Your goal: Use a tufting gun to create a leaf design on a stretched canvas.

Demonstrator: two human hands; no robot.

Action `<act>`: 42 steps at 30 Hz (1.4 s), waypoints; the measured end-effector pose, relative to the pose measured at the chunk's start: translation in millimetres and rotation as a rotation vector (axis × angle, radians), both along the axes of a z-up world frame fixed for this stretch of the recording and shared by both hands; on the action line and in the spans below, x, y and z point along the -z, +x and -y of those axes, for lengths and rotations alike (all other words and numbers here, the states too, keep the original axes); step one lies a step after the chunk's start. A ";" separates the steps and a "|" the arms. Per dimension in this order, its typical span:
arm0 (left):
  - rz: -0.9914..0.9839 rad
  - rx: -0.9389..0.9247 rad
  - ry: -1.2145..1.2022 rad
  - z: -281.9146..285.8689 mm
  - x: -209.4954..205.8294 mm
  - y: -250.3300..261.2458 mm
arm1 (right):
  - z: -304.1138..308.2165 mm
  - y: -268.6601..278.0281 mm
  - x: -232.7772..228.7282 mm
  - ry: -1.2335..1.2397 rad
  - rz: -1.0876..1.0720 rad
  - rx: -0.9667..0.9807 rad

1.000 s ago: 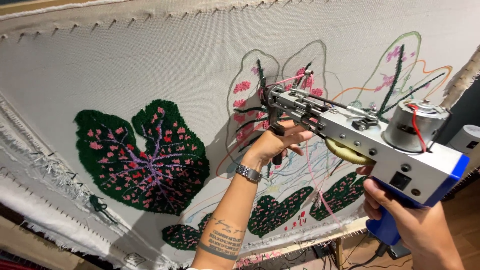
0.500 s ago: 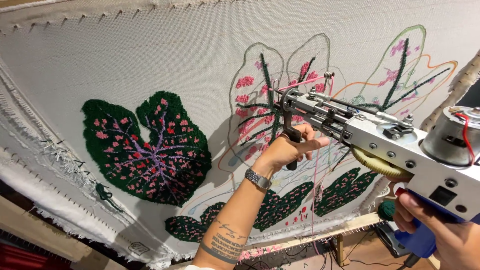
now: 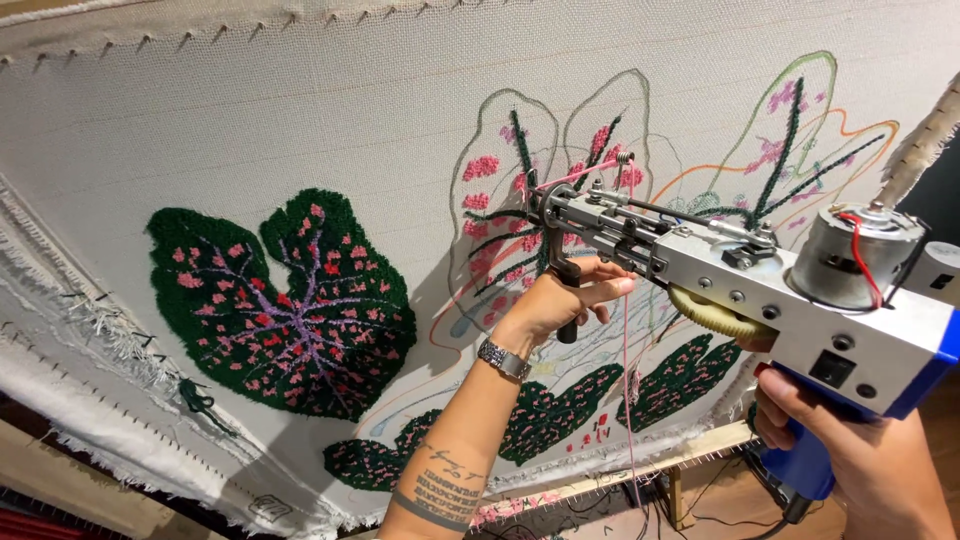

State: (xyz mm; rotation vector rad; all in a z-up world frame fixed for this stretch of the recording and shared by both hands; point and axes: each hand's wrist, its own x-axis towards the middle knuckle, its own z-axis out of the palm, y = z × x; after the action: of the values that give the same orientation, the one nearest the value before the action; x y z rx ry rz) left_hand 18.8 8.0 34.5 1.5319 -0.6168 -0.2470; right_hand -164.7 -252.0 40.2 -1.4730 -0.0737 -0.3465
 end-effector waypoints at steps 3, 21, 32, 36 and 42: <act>-0.014 -0.015 -0.020 -2.5 -5.2 -3.0 | -6.0 2.6 -3.4 0.030 0.069 -0.049; -0.073 -0.091 -0.008 -22.4 -10.8 26.6 | -67.5 7.1 -26.2 -0.038 0.026 0.058; -0.054 -0.061 -0.043 -20.4 -8.2 42.9 | -55.8 17.5 -18.8 -0.035 0.037 0.018; -0.008 -0.041 -0.060 -19.9 -22.5 32.1 | -47.3 25.6 -10.5 -0.001 0.122 -0.055; 0.052 0.035 -0.092 -19.2 -11.9 43.4 | -32.2 24.3 -6.5 0.068 0.146 -0.121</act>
State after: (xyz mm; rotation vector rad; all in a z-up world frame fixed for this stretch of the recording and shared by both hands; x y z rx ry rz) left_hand 62.2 27.2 46.4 1.4432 -0.6877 -0.2029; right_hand -140.3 -219.8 46.7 -1.3681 -0.2649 -0.3538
